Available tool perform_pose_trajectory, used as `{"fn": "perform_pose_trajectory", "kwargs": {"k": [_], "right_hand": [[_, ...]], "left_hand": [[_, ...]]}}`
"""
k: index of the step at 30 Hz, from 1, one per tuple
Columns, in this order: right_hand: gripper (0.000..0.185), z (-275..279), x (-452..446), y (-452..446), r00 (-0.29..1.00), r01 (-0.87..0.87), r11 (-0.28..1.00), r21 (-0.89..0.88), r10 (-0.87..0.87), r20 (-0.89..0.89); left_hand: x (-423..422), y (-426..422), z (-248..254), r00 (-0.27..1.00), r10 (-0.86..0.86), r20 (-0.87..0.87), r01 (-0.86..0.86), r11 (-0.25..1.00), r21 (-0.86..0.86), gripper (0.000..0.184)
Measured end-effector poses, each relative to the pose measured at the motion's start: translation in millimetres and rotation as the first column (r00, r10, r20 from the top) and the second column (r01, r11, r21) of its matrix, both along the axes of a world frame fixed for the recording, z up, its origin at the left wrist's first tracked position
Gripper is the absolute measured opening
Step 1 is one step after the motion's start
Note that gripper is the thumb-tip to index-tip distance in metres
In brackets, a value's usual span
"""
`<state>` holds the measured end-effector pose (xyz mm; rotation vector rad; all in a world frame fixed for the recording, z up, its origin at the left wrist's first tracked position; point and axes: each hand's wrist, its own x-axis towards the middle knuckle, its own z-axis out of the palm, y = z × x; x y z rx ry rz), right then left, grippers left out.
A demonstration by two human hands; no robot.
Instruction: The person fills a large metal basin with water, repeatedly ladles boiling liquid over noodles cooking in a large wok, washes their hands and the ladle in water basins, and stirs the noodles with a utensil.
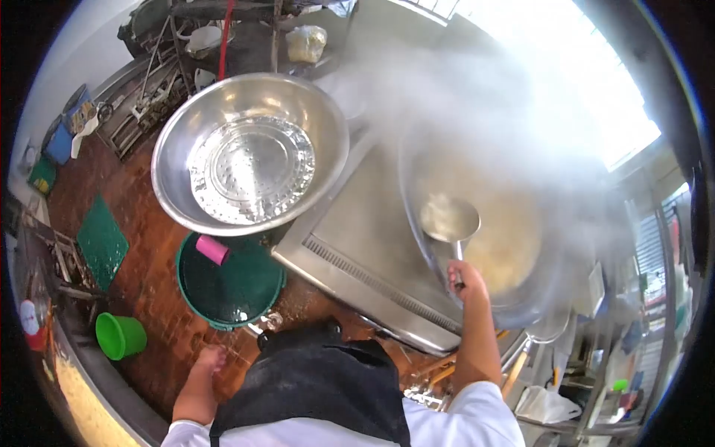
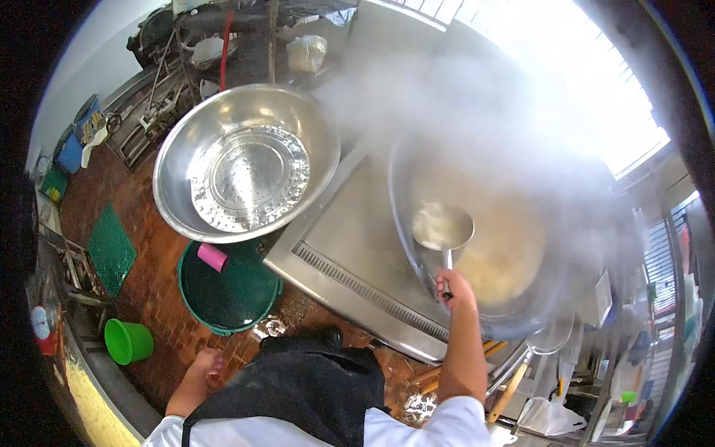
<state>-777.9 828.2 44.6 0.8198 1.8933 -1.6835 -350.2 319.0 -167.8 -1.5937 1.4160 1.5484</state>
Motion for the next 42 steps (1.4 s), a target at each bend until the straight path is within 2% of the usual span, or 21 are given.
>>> {"fn": "perform_pose_trajectory", "kwargs": {"k": [2,3,5,6,10,12,18,20,25,30,33,38,42], "right_hand": [[0.007,2.9,18.4,-9.0,0.999,0.023,0.997,-0.076,-0.025,-0.023],[0.017,3.5,27.3,-14.9,0.996,-0.001,0.993,-0.116,-0.010,-0.089],[0.023,4.5,40.4,-25.0,0.995,-0.010,0.977,-0.213,-0.012,-0.100],[0.026,4.9,46.3,-31.6,0.994,-0.013,0.965,-0.262,-0.015,-0.106],[0.023,32.3,68.7,-50.9,0.982,-0.056,0.971,-0.234,0.011,-0.188],[0.022,43.9,81.1,-57.7,0.973,-0.059,0.991,-0.121,0.030,-0.228],[0.022,37.9,100.1,-72.8,0.946,-0.090,0.991,0.103,0.117,-0.303],[0.022,37.3,100.1,-76.7,0.941,-0.091,0.982,0.163,0.139,-0.309],[0.024,29.3,106.4,-84.1,0.896,-0.113,0.978,0.178,0.177,-0.407],[0.026,41.5,118.8,-104.6,0.901,-0.080,0.949,0.305,0.199,-0.385],[0.028,39.6,124.6,-111.8,0.898,-0.053,0.924,0.378,0.210,-0.388],[0.033,28.7,124.5,-109.4,0.880,-0.056,0.888,0.456,0.260,-0.399],[0.036,35.4,128.6,-108.8,0.882,-0.088,0.795,0.600,0.342,-0.324]], "left_hand": [[-12.1,2.2,14.2,0.998,-0.057,-0.030,0.054,0.995,-0.083,0.015],[-11.8,-1.5,10.9,0.998,-0.028,-0.052,0.026,0.999,-0.031,0.015],[-9.3,-10.5,1.8,0.995,0.026,-0.092,-0.019,0.997,0.077,0.016],[-9.0,-10.4,-0.6,0.997,-0.001,-0.078,0.007,0.997,0.073,0.015],[-6.3,-8.4,2.5,0.995,-0.093,-0.024,0.094,0.995,0.024,0.017],[-1.1,-3.7,3.8,0.994,-0.111,0.002,0.111,0.994,-0.015,0.019],[25.1,-15.7,-13.2,0.999,-0.041,-0.032,0.043,0.996,0.082,0.019],[28.9,-16.7,-17.8,0.998,-0.055,-0.008,0.055,0.998,0.020,0.020],[37.6,-22.5,-28.6,0.997,-0.082,0.011,0.082,0.997,0.003,0.023],[39.8,-23.1,-36.7,0.994,-0.103,0.020,0.103,0.995,0.002,0.024],[39.6,-23.8,-41.6,0.998,-0.057,-0.010,0.058,0.997,0.045,0.023],[28.4,-23.6,-44.1,0.988,-0.155,-0.003,0.155,0.988,0.006,0.021],[21.7,-18.3,-40.7,0.992,-0.130,-0.006,0.130,0.992,0.005,0.020]]}}
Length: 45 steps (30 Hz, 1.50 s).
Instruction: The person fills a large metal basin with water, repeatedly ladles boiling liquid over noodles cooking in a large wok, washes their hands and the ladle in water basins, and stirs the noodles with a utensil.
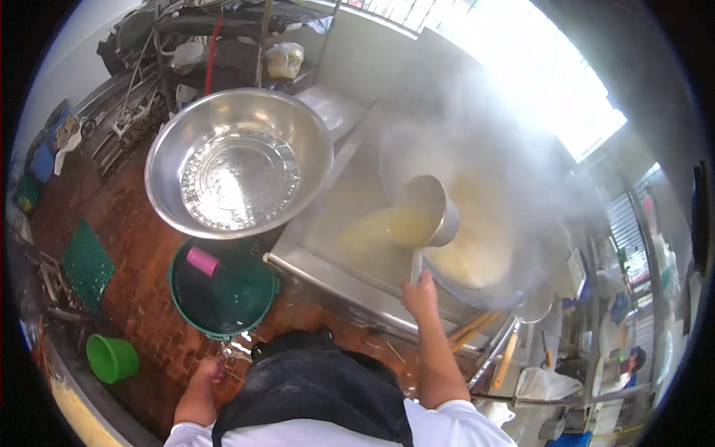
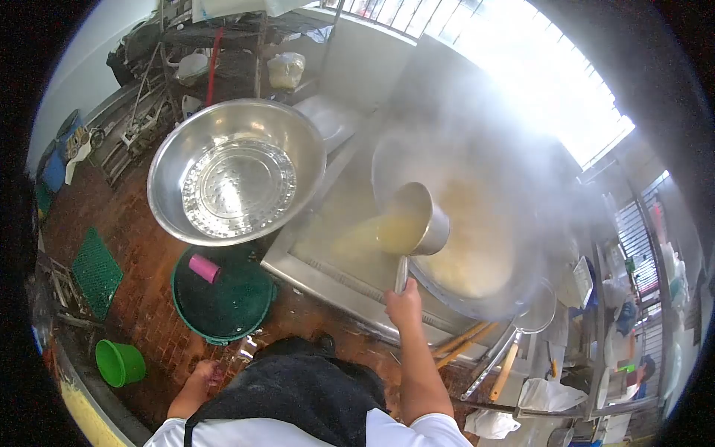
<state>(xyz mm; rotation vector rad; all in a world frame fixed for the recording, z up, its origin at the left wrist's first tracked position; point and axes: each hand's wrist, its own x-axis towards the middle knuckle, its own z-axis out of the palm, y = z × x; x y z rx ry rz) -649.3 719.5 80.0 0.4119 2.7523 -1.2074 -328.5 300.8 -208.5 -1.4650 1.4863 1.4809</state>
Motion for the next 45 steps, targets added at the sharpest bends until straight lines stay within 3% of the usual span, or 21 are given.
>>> {"fn": "perform_pose_trajectory", "kwargs": {"k": [2,5,6,12,14,17,19,21,23,26,28,29,32,36,38,39,41,42,45], "right_hand": [[0.037,-8.4,-2.8,6.4,0.999,-0.041,0.991,0.124,0.041,0.008],[0.039,-12.4,-2.0,8.9,0.976,-0.103,0.923,0.371,0.166,-0.142],[0.040,-7.9,-2.0,7.9,0.972,-0.123,0.919,0.374,0.187,-0.141],[0.043,-2.4,-29.8,15.6,0.935,-0.173,0.892,0.418,0.282,-0.216],[0.042,-3.6,-52.7,25.4,0.925,-0.151,0.898,0.414,0.276,-0.260],[0.040,11.3,-89.5,39.0,0.934,-0.064,0.973,0.223,0.137,-0.330],[0.039,-2.3,-135.6,79.3,0.990,-0.035,0.994,0.107,0.049,-0.129],[0.036,-8.4,-174.3,111.3,0.998,0.058,0.992,-0.115,-0.060,-0.010],[0.036,-31.4,-213.2,149.5,0.992,0.115,0.987,-0.113,-0.119,-0.029],[0.032,-72.9,-257.8,202.0,0.989,0.147,0.954,0.260,-0.144,-0.030],[0.027,-99.1,-278.3,217.8,0.988,0.152,0.847,0.509,-0.117,-0.100],[0.019,-103.0,-286.7,217.2,0.983,0.159,0.862,0.481,-0.185,0.007],[0.015,-156.0,-313.6,213.7,0.995,0.070,0.892,0.447,-0.097,0.038],[0.014,-94.4,-289.7,128.3,0.956,-0.047,0.994,0.097,0.016,0.294],[0.014,-80.5,-282.4,113.4,0.910,-0.046,0.989,-0.144,0.101,0.403],[0.013,-76.0,-271.1,110.1,0.914,0.133,0.905,-0.404,0.046,0.404],[0.012,-70.3,-255.5,122.0,0.871,0.313,0.740,-0.596,0.027,0.491],[0.012,-65.5,-249.6,125.7,0.849,0.393,0.630,-0.670,0.032,0.528],[0.013,-31.6,-204.5,125.9,0.843,0.436,0.531,-0.727,0.040,0.536]], "left_hand": [[5.8,-6.3,-21.6,0.999,-0.009,-0.038,0.010,0.999,0.044,0.021],[9.3,-6.4,-37.6,0.994,0.047,-0.101,-0.033,0.991,0.133,0.022],[6.7,-5.3,-34.5,0.990,0.077,-0.121,-0.056,0.984,0.169,0.023],[-18.3,16.9,23.8,0.995,-0.095,0.021,0.095,0.995,-0.027,0.028],[-18.2,15.2,33.3,0.999,-0.052,-0.015,0.052,0.999,-0.016,0.028],[-24.5,12.9,36.2,0.999,-0.034,0.022,0.035,0.998,-0.047,0.027],[-16.4,5.6,28.6,0.999,-0.005,0.035,0.008,0.998,-0.063,0.025],[-3.9,-8.1,11.3,0.999,0.044,-0.004,-0.044,0.997,-0.058,0.024],[-6.4,-5.5,30.4,0.995,0.103,-0.009,-0.104,0.994,-0.043,0.025],[-16.4,6.8,63.8,0.998,0.058,0.018,-0.056,0.994,-0.089,0.024],[-21.6,22.2,85.4,0.998,0.045,0.045,-0.039,0.989,-0.142,0.023],[-26.5,32.5,99.2,0.996,0.069,0.053,-0.059,0.984,-0.171,0.023],[-17.7,41.1,94.8,0.991,0.101,0.089,-0.084,0.982,-0.171,0.022],[-16.8,43.7,87.4,0.979,0.025,0.203,-0.013,0.998,-0.058,0.025],[-16.9,42.7,80.9,0.987,0.061,0.151,-0.046,0.994,-0.102,0.025],[-17.5,44.5,78.0,0.989,0.078,0.123,-0.064,0.991,-0.117,0.026],[-18.8,41.9,71.7,0.993,0.048,0.111,-0.033,0.991,-0.130,0.027],[-23.3,40.4,69.3,0.994,0.036,0.099,-0.022,0.990,-0.137,0.027],[-38.3,38.3,81.1,0.996,-0.055,0.074,0.062,0.992,-0.108,0.025]]}}
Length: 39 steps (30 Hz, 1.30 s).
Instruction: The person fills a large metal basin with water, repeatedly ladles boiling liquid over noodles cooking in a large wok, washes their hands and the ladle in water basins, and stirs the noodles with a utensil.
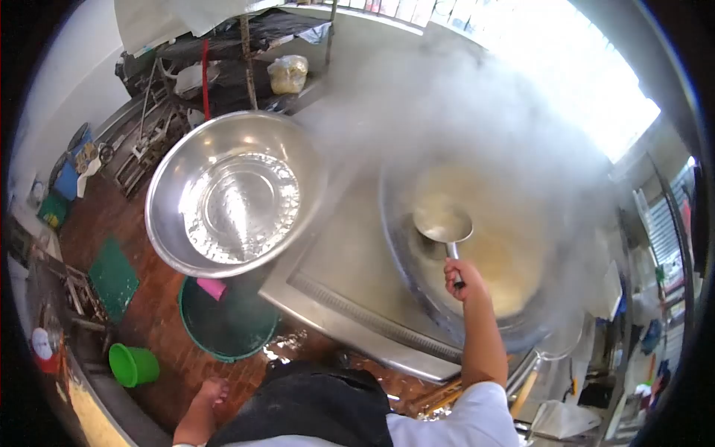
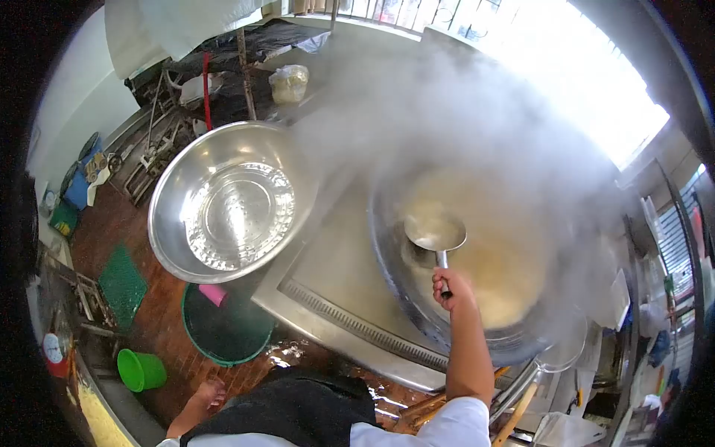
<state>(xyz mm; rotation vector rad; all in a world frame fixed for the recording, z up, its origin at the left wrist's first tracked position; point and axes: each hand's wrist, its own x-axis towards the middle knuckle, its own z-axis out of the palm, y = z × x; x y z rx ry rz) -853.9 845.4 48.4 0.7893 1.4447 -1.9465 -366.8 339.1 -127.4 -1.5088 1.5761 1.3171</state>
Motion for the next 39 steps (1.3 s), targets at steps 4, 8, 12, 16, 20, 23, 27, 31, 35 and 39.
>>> {"fn": "perform_pose_trajectory", "kwargs": {"k": [4,8,12,16,20,23,27,31,35,39], "right_hand": [[0.012,22.1,56.5,-2.3,0.997,-0.052,0.998,-0.020,0.050,-0.057],[0.031,37.5,105.8,-20.9,0.980,-0.072,0.991,0.117,0.092,-0.178],[0.029,34.2,141.9,-36.6,0.972,-0.016,0.985,0.174,0.055,-0.226],[0.034,40.9,163.1,-51.7,0.965,-0.006,0.989,0.151,0.045,-0.259],[0.036,45.6,173.5,-64.1,0.945,-0.024,0.965,0.260,0.107,-0.310],[0.033,31.2,175.1,-65.6,0.913,-0.046,0.935,0.351,0.182,-0.364],[0.029,32.6,181.6,-78.6,0.920,-0.026,0.913,0.408,0.181,-0.348],[0.027,34.9,182.1,-83.0,0.927,-0.034,0.928,0.371,0.169,-0.336],[0.026,33.3,184.9,-89.7,0.895,-0.028,0.892,0.452,0.224,-0.387],[0.028,11.4,182.4,-88.9,0.877,-0.007,0.854,0.519,0.255,-0.408]], "left_hand": [[-4.1,-25.1,-31.4,0.998,-0.041,-0.049,0.043,0.999,0.027,0.024],[-20.7,-35.5,-23.6,0.992,0.081,-0.095,-0.069,0.990,0.121,0.023],[-29.0,-37.7,-35.3,0.964,-0.125,-0.236,0.126,0.992,-0.014,0.022],[-8.9,-38.2,-37.4,0.972,0.070,-0.226,-0.027,0.982,0.188,0.023],[23.3,-37.3,-63.3,0.983,-0.174,-0.065,0.179,0.980,0.091,0.031],[44.1,-31.7,-57.7,0.996,-0.062,0.059,0.057,0.995,0.085,0.034],[72.5,-43.3,-105.2,0.995,0.064,0.073,-0.072,0.991,0.111,0.029],[58.2,-45.4,-106.3,0.997,0.060,0.051,-0.065,0.993,0.101,0.028],[34.8,-54.5,-120.4,0.994,0.015,-0.104,0.002,0.987,0.158,0.025],[20.0,-61.0,-120.3,0.981,0.018,-0.193,0.032,0.967,0.252,0.024]]}}
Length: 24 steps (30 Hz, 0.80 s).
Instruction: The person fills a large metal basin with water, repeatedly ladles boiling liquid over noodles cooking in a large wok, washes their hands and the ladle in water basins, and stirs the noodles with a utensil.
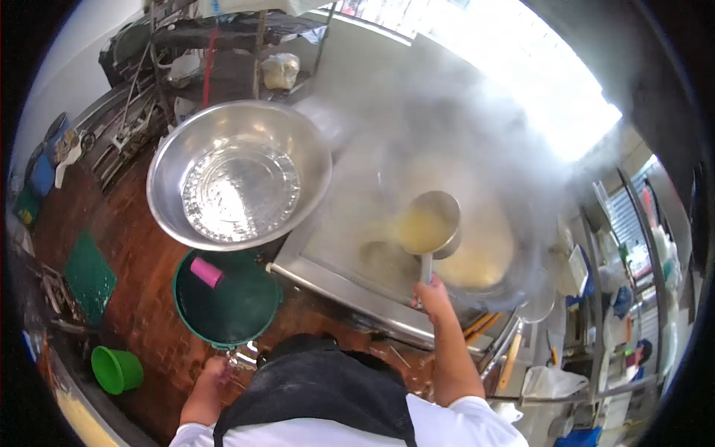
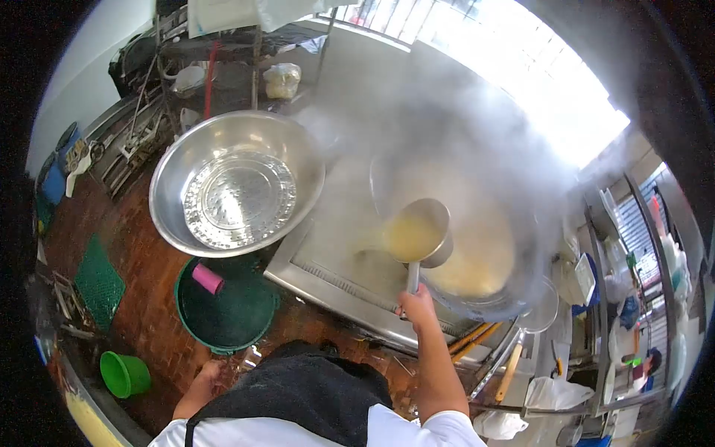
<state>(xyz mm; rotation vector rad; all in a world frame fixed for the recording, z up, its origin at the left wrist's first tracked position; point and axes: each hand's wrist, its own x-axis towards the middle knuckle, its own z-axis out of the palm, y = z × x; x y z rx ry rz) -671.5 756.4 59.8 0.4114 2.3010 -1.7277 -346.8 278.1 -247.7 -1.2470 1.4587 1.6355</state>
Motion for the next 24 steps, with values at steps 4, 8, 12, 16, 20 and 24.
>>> {"fn": "perform_pose_trajectory", "kwargs": {"k": [4,8,12,16,20,24], "right_hand": [[0.029,-5.8,-0.1,-0.5,0.998,-0.060,0.981,0.182,0.066,-0.025],[0.029,6.2,10.4,-12.3,0.998,-0.014,0.966,0.259,0.031,-0.061],[0.031,3.1,15.9,-18.6,0.998,-0.004,0.939,0.345,0.024,-0.054],[0.035,-15.3,18.2,-17.6,0.994,-0.012,0.904,0.428,0.058,-0.093],[0.038,-25.2,19.3,-19.9,0.990,0.006,0.837,0.547,0.074,-0.124],[0.034,-17.1,22.7,-22.9,0.954,0.032,0.745,0.667,0.175,-0.242]], "left_hand": [[-10.6,9.3,30.7,0.997,0.078,-0.002,-0.078,0.995,0.057,0.024],[-3.2,17.6,41.3,0.993,0.108,0.050,-0.107,0.994,-0.018,0.024],[13.9,10.4,24.6,0.996,0.043,0.074,-0.042,0.999,-0.014,0.023],[15.4,18.1,46.8,0.994,-0.004,0.111,0.014,0.995,-0.094,0.021],[19.6,10.0,18.3,0.994,0.008,0.111,-0.005,1.000,-0.027,0.020],[9.0,24.3,41.5,0.996,0.066,0.063,-0.063,0.997,-0.048,0.021]]}}
